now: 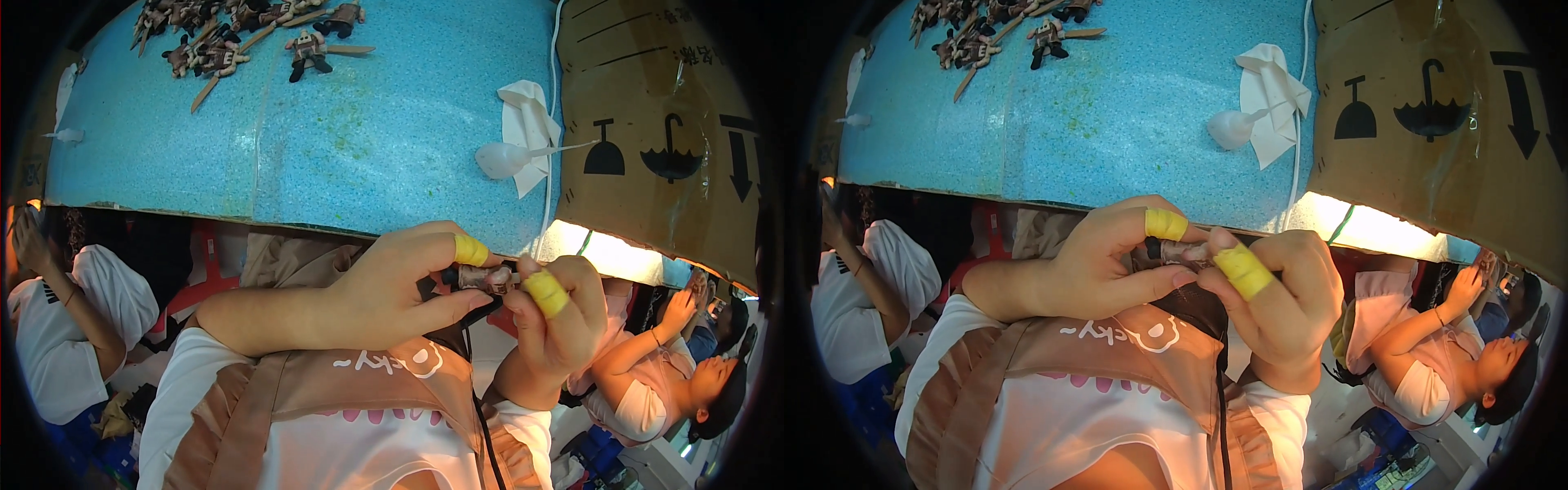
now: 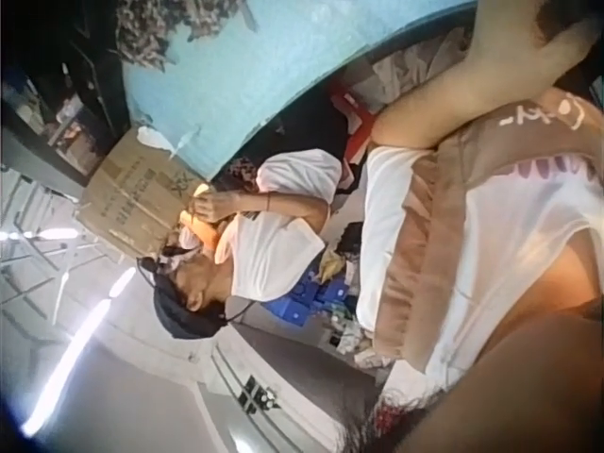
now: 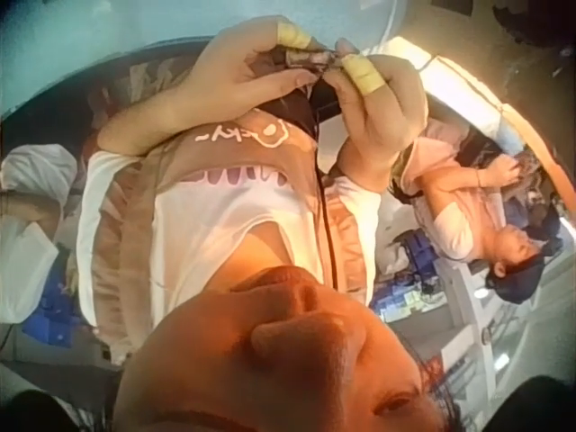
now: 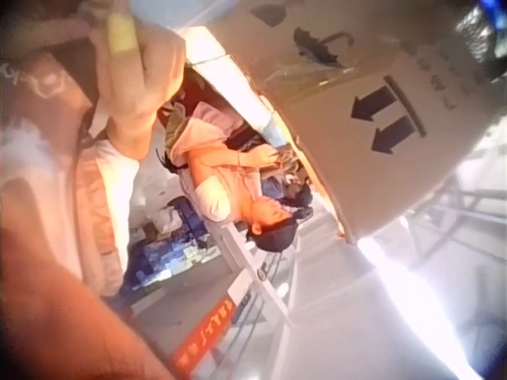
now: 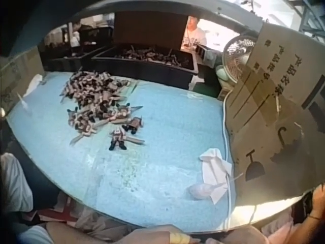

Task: The person assembles toy figurines by applying glue from a squeeze bottle to the parts, attaching heads and accessories to the figurine bodies by hand, and placing the assembled figurines on the table.

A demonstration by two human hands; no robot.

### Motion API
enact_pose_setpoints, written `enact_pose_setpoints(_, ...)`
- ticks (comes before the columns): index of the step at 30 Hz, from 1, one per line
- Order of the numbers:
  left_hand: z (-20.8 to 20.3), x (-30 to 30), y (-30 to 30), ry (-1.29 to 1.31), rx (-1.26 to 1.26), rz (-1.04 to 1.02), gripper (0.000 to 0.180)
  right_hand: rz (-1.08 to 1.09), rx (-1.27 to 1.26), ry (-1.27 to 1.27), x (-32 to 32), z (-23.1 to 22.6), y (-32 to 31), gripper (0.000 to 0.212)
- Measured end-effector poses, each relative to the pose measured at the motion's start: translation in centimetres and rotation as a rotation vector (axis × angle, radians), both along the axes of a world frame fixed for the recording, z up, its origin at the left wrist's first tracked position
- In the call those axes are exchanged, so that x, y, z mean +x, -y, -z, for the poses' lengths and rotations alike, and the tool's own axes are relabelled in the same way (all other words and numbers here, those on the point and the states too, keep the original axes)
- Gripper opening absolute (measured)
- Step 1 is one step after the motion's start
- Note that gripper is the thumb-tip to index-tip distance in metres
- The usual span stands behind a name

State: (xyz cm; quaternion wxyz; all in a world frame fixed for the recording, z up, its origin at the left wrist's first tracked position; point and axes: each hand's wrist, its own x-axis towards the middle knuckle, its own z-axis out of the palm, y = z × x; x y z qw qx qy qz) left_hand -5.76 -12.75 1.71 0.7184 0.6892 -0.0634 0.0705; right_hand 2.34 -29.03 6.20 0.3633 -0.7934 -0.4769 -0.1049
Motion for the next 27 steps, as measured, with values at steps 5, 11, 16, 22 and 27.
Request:
enact_pose_setpoints(5, 0.4, 0.0, -0.1, 0.013, -0.001, -0.011, 0.03, 0.084, 0.25, -0.347, -0.3, 0.9, 0.2, 0.039)
enact_pose_setpoints(11, 0.8, 0.0, -0.1, 0.03, 0.012, -0.014, 0.032, 0.003, 0.112, 0.069, -0.6, 1.3, 0.1, 0.041)
enact_pose_setpoints(16, 0.9, 0.3, -0.3, 0.074, 0.013, -0.046, 0.033, 0.118, 0.145, -0.187, -1.6, 1.4, 0.4, 0.038)
enact_pose_setpoints(22, 0.7, 0.4, -0.3, 0.118, 0.073, -0.048, 0.032, 0.011, 0.151, -0.264, -0.4, 1.1, 0.8, 0.033)
enact_pose_setpoints(27, 0.4, 0.2, -0.1, 0.086, 0.091, -0.056, 0.032, 0.063, 0.137, -0.154, -1.0, 1.6, 0.6, 0.032)
